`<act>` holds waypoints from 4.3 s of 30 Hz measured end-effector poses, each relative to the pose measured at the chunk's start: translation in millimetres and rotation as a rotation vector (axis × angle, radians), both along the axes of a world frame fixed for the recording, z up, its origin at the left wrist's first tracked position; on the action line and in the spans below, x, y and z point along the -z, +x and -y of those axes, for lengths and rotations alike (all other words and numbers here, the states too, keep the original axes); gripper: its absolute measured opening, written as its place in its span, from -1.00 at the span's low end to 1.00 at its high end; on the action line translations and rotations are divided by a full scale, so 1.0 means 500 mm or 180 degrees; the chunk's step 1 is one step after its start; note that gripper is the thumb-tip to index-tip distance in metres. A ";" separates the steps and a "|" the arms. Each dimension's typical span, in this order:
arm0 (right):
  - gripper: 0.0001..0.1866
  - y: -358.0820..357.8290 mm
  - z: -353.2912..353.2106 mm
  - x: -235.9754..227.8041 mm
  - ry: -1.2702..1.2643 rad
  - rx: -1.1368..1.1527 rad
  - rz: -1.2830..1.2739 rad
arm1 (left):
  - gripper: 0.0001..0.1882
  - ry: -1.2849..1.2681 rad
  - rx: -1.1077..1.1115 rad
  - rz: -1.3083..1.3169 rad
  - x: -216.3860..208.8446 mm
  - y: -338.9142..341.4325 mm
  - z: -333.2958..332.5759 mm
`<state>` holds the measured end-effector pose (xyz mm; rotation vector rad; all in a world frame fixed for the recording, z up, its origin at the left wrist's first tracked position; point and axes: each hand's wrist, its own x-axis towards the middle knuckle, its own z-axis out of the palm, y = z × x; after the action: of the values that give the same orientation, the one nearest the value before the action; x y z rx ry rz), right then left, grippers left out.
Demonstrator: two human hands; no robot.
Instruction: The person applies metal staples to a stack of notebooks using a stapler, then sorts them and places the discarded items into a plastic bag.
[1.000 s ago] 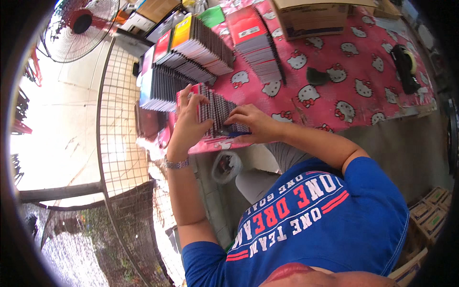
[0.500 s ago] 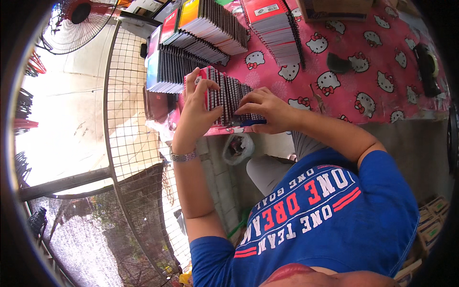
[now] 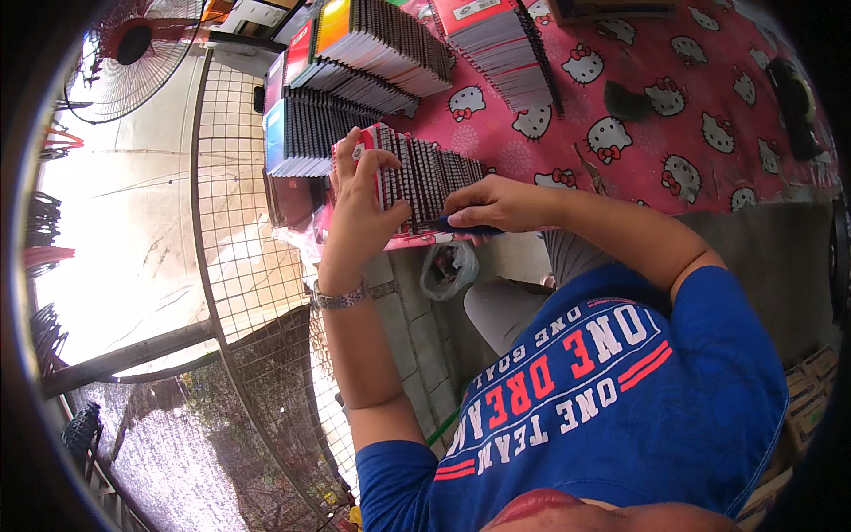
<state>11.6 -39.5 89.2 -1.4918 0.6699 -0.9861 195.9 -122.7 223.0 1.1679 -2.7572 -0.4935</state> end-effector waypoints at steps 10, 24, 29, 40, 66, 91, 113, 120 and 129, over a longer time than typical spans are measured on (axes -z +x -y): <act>-0.60 0.007 -0.020 0.004 -0.1798 0.1308 -0.0981 | -0.41 -0.0161 -0.0037 0.0230 -0.007 -0.004 -0.014; -0.62 -0.006 -0.010 0.026 -0.1998 0.1434 -0.0993 | -0.31 -0.0785 0.0014 0.0738 0.005 -0.020 -0.031; -0.60 -0.017 -0.001 -0.007 0.1023 -0.0645 -0.0403 | -0.32 -0.0669 0.0102 0.0584 0.006 -0.004 -0.023; -0.53 0.000 0.015 0.079 -0.1522 0.0914 -0.0599 | -0.28 -0.1015 -0.0124 0.0930 0.009 -0.035 -0.048; -0.62 -0.009 0.012 0.087 -0.0863 0.0434 -0.0537 | -0.29 -0.1049 -0.0056 0.0964 0.013 -0.025 -0.039; -0.58 -0.023 0.019 0.088 -0.0245 0.0130 -0.0870 | -0.28 -0.0983 -0.0119 0.1034 0.007 -0.031 -0.042; -0.54 -0.017 0.039 0.149 0.1049 -0.0570 -0.0209 | -0.31 -0.0964 -0.0106 0.1010 0.006 -0.027 -0.044; -0.48 -0.029 0.005 0.163 -0.1004 0.0416 -0.0883 | -0.32 -0.0939 -0.0084 0.0956 0.001 -0.028 -0.042; -0.49 -0.026 0.018 0.149 -0.0744 0.0191 -0.0706 | -0.32 -0.0899 -0.0121 0.0947 0.004 -0.026 -0.042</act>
<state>-1.5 -48.7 14.6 -1.8141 0.7813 -0.9785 183.0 -102.0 221.1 1.3081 -2.9093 0.0832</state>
